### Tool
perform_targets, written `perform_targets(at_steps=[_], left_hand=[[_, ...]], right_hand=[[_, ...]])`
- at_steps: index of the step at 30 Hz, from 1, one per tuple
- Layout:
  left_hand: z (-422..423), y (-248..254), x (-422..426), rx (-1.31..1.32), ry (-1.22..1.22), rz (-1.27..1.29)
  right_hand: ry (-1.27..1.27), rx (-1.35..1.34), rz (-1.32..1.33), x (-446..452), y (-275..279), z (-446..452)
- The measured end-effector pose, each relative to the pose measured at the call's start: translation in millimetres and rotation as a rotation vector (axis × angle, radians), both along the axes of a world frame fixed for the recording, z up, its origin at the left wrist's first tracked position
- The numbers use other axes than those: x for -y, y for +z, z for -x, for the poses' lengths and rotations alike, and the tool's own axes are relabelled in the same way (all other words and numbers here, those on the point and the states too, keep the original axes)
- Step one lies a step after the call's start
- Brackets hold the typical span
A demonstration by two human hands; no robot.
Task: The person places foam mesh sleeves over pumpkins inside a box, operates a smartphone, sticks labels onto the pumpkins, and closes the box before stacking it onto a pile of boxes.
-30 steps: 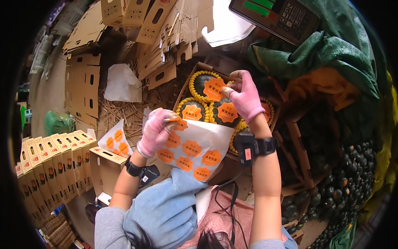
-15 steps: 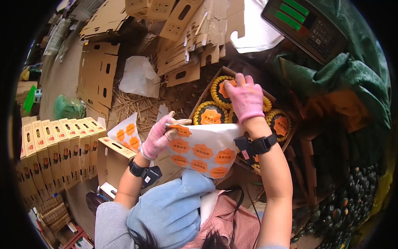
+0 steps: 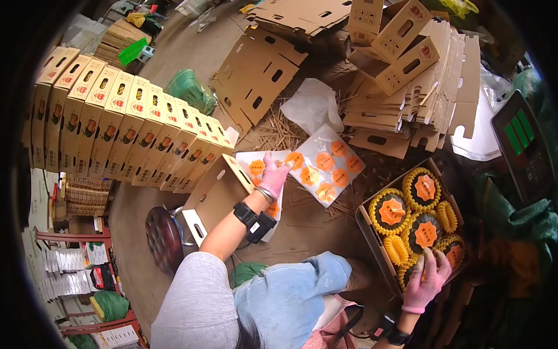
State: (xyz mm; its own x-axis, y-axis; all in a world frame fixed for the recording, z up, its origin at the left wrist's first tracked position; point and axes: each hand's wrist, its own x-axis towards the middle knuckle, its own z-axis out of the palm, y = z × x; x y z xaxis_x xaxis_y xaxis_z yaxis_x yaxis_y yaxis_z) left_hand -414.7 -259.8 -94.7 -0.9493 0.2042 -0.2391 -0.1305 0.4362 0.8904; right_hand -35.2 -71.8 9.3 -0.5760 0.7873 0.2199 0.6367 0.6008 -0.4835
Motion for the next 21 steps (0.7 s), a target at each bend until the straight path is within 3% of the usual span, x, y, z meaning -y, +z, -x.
perform_targets(at_steps=[2, 5, 7, 9, 10, 12, 13, 14, 15, 17, 18, 20, 21], left_hand=[[-6, 25, 10, -0.404, -0.16, 0.27], [4, 40, 27, -0.664, -0.26, 0.716], [7, 48, 42, -0.615, -0.137, 0.846], [9, 43, 73, -0.476, 0.031, 0.677], [17, 18, 103, -0.277, 0.104, 0.493], [-4, 32, 123, 0.324, 0.16, 0.297], [-10, 48, 128, 0.633, -0.014, 0.219], [-12, 32, 140, 0.653, -0.216, 0.305], [-6, -5, 154, 0.196, -0.508, 0.56], [-9, 8, 149, -0.146, -0.521, 0.657], [-10, 17, 148, 0.001, -0.277, 0.508], [5, 40, 157, 0.206, -0.156, 0.248], [14, 52, 167, 0.042, -0.278, 0.237]], right_hand=[[-0.072, 0.002, 0.097, 24, 0, -23], [-0.208, -0.052, 0.197, 48, -15, -66], [-0.288, -0.142, 0.309, 59, -13, -83], [-0.325, -0.151, 0.259, 66, -7, -84], [-0.339, -0.156, 0.237, 71, -3, -83], [-0.277, -0.167, 0.177, 74, 8, -71], [-0.219, -0.148, 0.165, 76, 14, -64], [-0.16, -0.134, 0.148, 78, 19, -58], [-0.107, -0.155, 0.142, 83, 21, -53], [0.029, -0.018, 0.009, 89, 25, -51], [0.091, 0.033, -0.038, 92, 27, -51], [0.11, 0.017, -0.086, 95, 33, -49], [0.105, -0.012, -0.101, 95, 38, -46]])
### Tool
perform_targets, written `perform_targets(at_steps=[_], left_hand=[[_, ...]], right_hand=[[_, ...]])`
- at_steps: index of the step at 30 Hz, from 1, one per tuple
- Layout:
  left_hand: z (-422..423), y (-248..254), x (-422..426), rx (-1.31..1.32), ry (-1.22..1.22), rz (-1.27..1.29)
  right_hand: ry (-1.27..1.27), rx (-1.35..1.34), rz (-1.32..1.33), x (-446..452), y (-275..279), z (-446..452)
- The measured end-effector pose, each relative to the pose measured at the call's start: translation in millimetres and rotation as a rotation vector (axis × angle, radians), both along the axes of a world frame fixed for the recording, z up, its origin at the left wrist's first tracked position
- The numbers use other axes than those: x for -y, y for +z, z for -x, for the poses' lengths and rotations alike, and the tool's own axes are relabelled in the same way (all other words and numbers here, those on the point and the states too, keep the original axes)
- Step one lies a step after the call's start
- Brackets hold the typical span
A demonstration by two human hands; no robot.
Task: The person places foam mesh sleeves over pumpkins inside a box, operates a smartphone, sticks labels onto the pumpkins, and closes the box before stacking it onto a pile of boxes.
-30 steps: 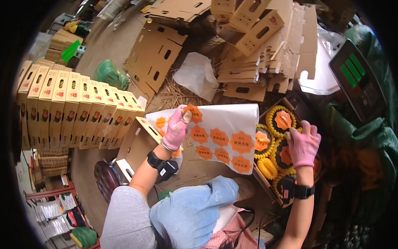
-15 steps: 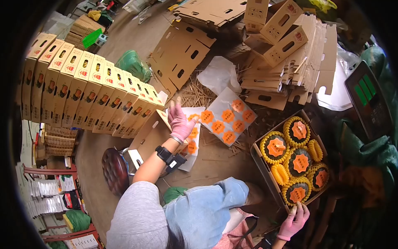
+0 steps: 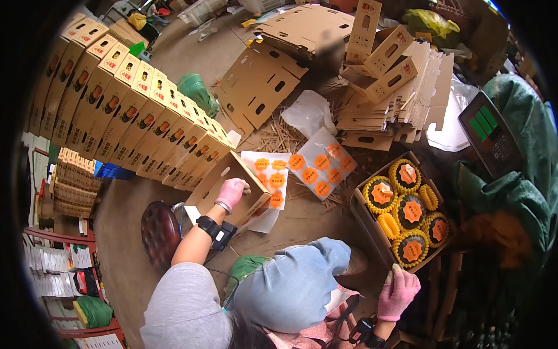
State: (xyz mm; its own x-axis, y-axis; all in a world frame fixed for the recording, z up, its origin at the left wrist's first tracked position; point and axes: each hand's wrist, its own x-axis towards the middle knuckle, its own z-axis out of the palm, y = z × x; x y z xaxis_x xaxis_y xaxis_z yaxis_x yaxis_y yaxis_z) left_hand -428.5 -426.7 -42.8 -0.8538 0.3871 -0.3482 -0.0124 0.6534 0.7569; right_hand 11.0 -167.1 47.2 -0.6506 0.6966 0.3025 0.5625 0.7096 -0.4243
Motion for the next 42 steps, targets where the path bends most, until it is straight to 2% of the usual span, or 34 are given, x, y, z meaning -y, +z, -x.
perform_targets(at_steps=[1, 3, 5, 7, 9, 12, 13, 15, 17, 19, 20, 23, 24, 27, 28, 30, 33, 34, 36, 37, 39, 40, 41, 42], left_hand=[[8, 5, 8, -0.159, -0.099, 0.163], [-7, 55, 6, -0.102, -0.45, 0.578], [-9, 21, 34, -0.051, -0.794, 0.789], [-38, 25, 42, 0.114, -0.828, 1.054], [-50, -9, 75, -0.037, -0.615, 0.931], [-49, 13, 84, -0.226, -0.452, 0.798], [-45, 25, 85, -0.297, -0.375, 0.741], [-39, 81, 78, -0.38, -0.054, 0.493], [-10, 114, 80, -0.537, 0.169, 0.404], [6, 144, 85, -0.658, 0.328, 0.202], [25, 140, 95, -0.637, 0.305, 0.03], [48, 127, 92, -0.555, 0.35, -0.205], [49, 121, 84, -0.466, 0.347, -0.451], [49, 106, 59, -0.456, 0.289, -0.502], [40, 113, 49, -0.264, 0.273, -0.578], [34, 112, 25, -0.158, 0.179, -0.656], [17, 118, -15, -0.413, 0.083, -0.637], [9, 126, -33, -0.365, 0.012, -0.716], [-22, 155, -74, 0.191, -0.286, -1.078], [-55, 172, -118, 0.543, -0.42, -1.248], [-37, 113, -177, 0.58, -0.397, -1.304], [-69, 132, -195, 0.851, -0.449, -1.274], [-74, 106, -217, 0.915, -0.561, -1.248], [-104, 125, -230, 1.05, -0.623, -1.166]], right_hand=[[-0.006, -0.029, -0.014, 1, 4, 2], [0.016, -0.069, -0.032, 5, 9, 9], [0.081, -0.037, -0.125, 10, 13, 12], [0.093, -0.031, -0.16, 14, 22, 11], [0.088, -0.037, -0.189, 18, 30, 8], [0.039, -0.056, -0.249, 18, 36, -6], [0.018, -0.054, -0.258, 18, 38, -10], [-0.006, -0.047, -0.259, 18, 39, -15], [-0.017, -0.055, -0.277, 20, 39, -15], [0.007, -0.066, -0.281, 24, 40, -11], [0.013, -0.07, -0.284, 27, 42, -9], [0.031, -0.087, -0.287, 32, 48, -4], [0.031, -0.086, -0.285, 33, 49, -4], [0.013, -0.107, -0.283, 36, 54, -6], [0.006, -0.099, -0.297, 36, 56, -7], [-0.011, -0.071, -0.304, 38, 61, -10], [-0.047, -0.036, -0.33, 35, 55, -14], [-0.09, -0.018, -0.315, 37, 52, -12], [-0.15, 0.064, -0.252, 38, 42, -10], [-0.147, 0.038, 0.027, 38, 29, -6], [-0.115, -0.323, 0.614, 36, 21, 7], [-0.065, -0.593, 0.856, 35, 10, 18], [0.01, -0.863, 1.074, 31, -8, 30], [0.285, -0.733, 0.755, 14, -25, 35]])
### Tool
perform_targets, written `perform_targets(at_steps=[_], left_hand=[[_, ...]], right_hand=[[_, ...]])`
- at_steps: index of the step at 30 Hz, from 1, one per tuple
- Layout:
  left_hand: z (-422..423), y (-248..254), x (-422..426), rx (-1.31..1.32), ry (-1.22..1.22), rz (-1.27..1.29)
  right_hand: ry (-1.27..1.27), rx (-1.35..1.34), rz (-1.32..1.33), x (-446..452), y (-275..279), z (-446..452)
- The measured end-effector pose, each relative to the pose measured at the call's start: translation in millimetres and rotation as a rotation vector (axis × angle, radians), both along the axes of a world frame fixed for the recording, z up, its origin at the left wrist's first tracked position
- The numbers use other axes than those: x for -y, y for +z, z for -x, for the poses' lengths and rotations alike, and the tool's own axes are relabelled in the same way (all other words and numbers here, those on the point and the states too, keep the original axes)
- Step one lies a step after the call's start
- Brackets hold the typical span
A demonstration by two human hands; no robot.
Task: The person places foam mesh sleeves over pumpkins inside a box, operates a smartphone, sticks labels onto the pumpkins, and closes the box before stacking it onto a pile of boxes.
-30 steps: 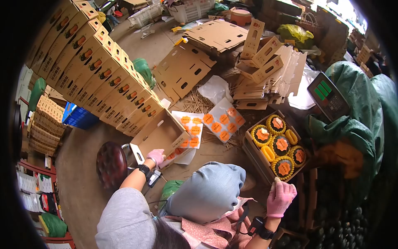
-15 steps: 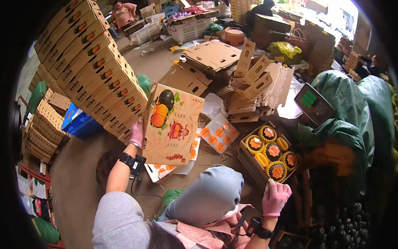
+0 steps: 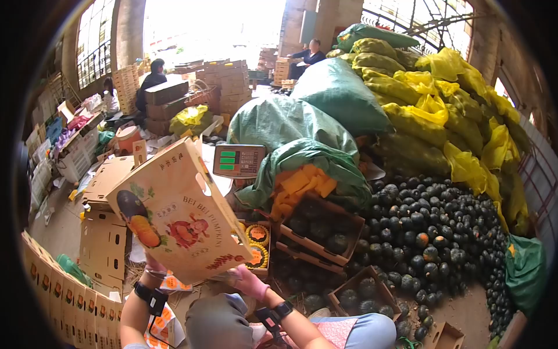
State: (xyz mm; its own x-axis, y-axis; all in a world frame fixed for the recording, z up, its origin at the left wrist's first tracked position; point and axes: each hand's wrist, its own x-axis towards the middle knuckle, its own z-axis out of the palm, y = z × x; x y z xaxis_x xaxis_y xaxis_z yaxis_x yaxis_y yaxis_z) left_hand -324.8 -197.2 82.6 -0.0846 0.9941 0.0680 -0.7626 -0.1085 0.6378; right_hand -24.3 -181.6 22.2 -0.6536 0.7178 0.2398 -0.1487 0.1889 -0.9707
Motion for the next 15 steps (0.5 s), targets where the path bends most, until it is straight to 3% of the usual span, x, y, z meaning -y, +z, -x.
perform_targets(at_steps=[1, 3, 4, 5, 7, 9, 11, 13, 14, 15], left_hand=[[-10, -19, -16, 0.053, -0.134, -0.05], [-55, -14, -25, 0.104, -0.31, 0.017], [-68, -14, -35, 0.124, -0.351, 0.0], [-81, -18, -42, -0.516, -0.104, -0.154], [-97, -28, -53, -1.762, 0.477, -0.444], [-92, -21, -58, -2.118, 0.585, -0.608], [-81, 6, -50, -1.516, 0.227, -0.451], [-67, 40, -37, 0.111, -0.425, 0.047], [-47, 1, -46, -0.303, -0.316, 0.008], [-30, -17, -50, -0.4, -0.317, 0.026]], right_hand=[[-0.037, 0.148, -0.153, 2, 22, 1], [-0.171, -0.005, 0.132, 5, 24, 7], [-0.305, -0.028, 0.061, 0, 11, 5], [-0.435, -0.052, -0.009, -6, 1, 5], [-0.538, -0.295, 0.137, -14, -8, 2], [-0.466, -0.724, 0.577, -4, 34, -13], [-0.406, -0.643, 0.615, 0, 30, -44], [-0.332, -0.647, 0.544, 2, 20, -71], [-0.364, -0.633, 0.552, 5, 14, -80], [-0.396, -0.621, 0.564, 12, 9, -85]])
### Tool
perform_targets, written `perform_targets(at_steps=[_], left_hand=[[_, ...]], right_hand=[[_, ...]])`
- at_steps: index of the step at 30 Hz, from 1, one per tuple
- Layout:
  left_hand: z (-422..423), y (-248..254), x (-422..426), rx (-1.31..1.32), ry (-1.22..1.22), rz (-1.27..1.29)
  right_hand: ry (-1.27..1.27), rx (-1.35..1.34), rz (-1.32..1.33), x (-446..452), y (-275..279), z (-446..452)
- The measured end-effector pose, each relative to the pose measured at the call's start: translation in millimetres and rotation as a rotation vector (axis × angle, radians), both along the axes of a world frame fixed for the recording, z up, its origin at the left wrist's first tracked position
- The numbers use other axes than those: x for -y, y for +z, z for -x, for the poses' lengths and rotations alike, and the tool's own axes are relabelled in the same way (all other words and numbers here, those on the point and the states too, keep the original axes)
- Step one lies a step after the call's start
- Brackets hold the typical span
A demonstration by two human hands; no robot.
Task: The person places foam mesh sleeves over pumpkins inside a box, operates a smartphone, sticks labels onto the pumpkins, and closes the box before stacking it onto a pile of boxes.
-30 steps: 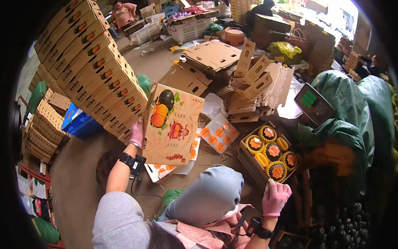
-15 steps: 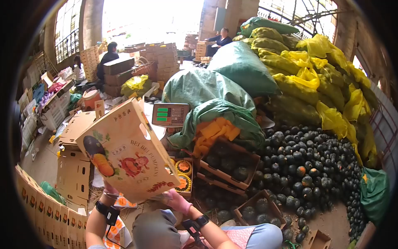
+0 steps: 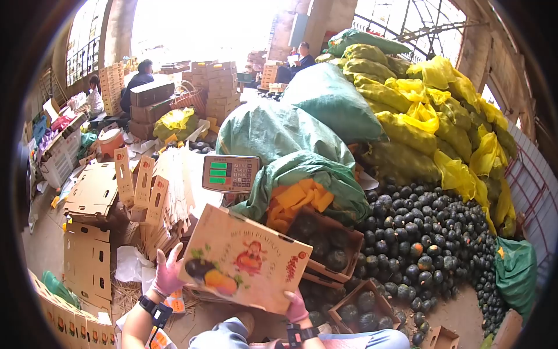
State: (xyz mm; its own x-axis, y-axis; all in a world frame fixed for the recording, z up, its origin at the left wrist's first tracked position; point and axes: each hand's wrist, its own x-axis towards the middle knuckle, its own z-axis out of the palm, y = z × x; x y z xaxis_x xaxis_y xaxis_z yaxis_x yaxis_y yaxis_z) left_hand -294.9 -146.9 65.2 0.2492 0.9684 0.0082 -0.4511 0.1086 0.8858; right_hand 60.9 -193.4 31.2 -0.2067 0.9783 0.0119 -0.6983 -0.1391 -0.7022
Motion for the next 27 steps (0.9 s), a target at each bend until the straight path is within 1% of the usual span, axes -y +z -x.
perform_targets(at_steps=[1, 2, 4, 5, 6, 8, 9, 10, 11, 12, 13, 15, 17, 18, 19, 21, 23, 25, 27], left_hand=[[11, -2, -3, -0.098, -0.003, 0.002], [21, -2, -3, 0.107, -0.099, 0.131], [27, -7, -19, -0.097, -0.061, 0.148], [30, -9, -25, -0.259, -0.039, 0.094], [30, -2, -33, -0.419, -0.019, 0.039], [35, -10, -57, -0.388, 0.038, 0.183], [46, -31, -75, -0.494, 0.016, 0.134], [56, -63, -101, -0.628, 0.084, 0.112], [64, -91, -124, -0.525, 0.067, 0.126], [67, -108, -139, -0.418, 0.052, 0.14], [64, -107, -146, -0.424, 0.058, 0.13], [64, -105, -155, -0.915, -0.116, -0.225], [68, -87, -154, -1.397, -0.3, -0.593], [65, -75, -154, -1.296, -0.277, -0.408], [53, -55, -150, -1.192, -0.252, -0.223], [68, -92, -161, -1.441, -0.251, -0.639], [62, -90, -163, -1.115, -0.204, -0.189], [54, -76, -160, -0.87, -0.207, 0.146], [54, -48, -144, -0.579, -0.26, 0.382]], right_hand=[[-0.024, 0.015, 0.028, 3, -3, -2], [-0.01, 0.045, 0.072, 2, -6, -4], [0.018, 0.1, 0.168, 4, -12, -1], [0.009, 0.256, 0.122, 0, -13, 2], [-0.021, 0.32, 0.096, -6, -11, 7], [-0.084, 0.452, 0.033, -21, -8, 21], [-0.094, 0.373, 0.054, -30, -24, 22], [-0.175, 0.451, 0.101, -39, -30, 25], [-0.206, 0.465, 0.095, -48, -33, 27], [-0.235, 0.482, 0.087, -55, -34, 27], [-0.257, 0.504, 0.105, -63, -36, 27], [-0.299, 0.549, 0.15, -74, -41, 23], [-0.272, 0.44, 0.243, -86, -54, 14], [-0.257, 0.379, 0.291, -89, -61, 10], [-0.208, 0.342, 0.323, -88, -52, 14], [-0.122, 0.238, 0.421, -92, -53, 11], [-0.056, 0.182, 0.487, -95, -59, 8], [0.002, 0.156, 0.524, -97, -57, 5], [0.098, 0.1, 0.552, -101, -40, 6]])
